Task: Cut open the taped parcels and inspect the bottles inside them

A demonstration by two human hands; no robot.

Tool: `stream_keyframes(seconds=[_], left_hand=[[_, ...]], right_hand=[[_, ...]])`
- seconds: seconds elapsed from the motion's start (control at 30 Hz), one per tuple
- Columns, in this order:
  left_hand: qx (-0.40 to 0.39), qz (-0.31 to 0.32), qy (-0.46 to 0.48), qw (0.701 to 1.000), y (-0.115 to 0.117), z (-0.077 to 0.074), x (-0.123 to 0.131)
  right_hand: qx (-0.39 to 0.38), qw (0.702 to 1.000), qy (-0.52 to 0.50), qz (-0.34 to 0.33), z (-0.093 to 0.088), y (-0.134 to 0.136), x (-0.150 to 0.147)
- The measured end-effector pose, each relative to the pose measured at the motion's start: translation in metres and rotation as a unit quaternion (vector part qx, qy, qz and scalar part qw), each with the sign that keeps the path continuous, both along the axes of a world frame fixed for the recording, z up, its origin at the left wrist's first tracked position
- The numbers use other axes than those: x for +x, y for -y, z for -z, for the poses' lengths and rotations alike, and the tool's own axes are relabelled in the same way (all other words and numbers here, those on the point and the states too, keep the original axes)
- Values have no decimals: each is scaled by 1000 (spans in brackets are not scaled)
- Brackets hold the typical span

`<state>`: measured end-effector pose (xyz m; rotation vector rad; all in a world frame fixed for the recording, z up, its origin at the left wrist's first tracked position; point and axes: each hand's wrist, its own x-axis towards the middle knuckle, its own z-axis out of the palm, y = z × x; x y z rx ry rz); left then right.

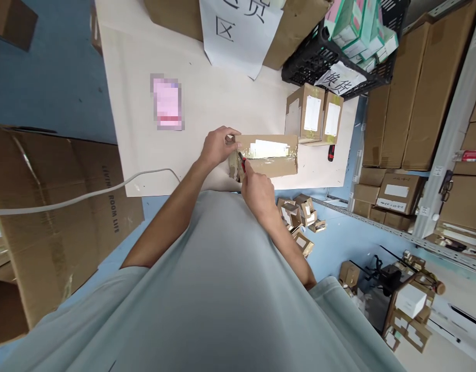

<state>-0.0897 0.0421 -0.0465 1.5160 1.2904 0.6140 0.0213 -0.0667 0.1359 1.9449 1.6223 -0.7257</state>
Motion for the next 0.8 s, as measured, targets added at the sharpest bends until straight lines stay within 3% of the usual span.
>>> stream_keyframes(seconds=[0.27,0.53,0.7,0.8], left_hand=[[7,-13,3,1000,10,-1,6],[6,-14,0,1000,10,4,8],[29,-39,12,999,19,8,10],[33,-61,13,997,25,10,10]], right_hand=[[-46,998,14,36,-11,18,-14],[-50,999,-10,18,-20,26,-8],[54,998,-39,23,-40,32,30],[128,990,-11,63,-35,38,77]])
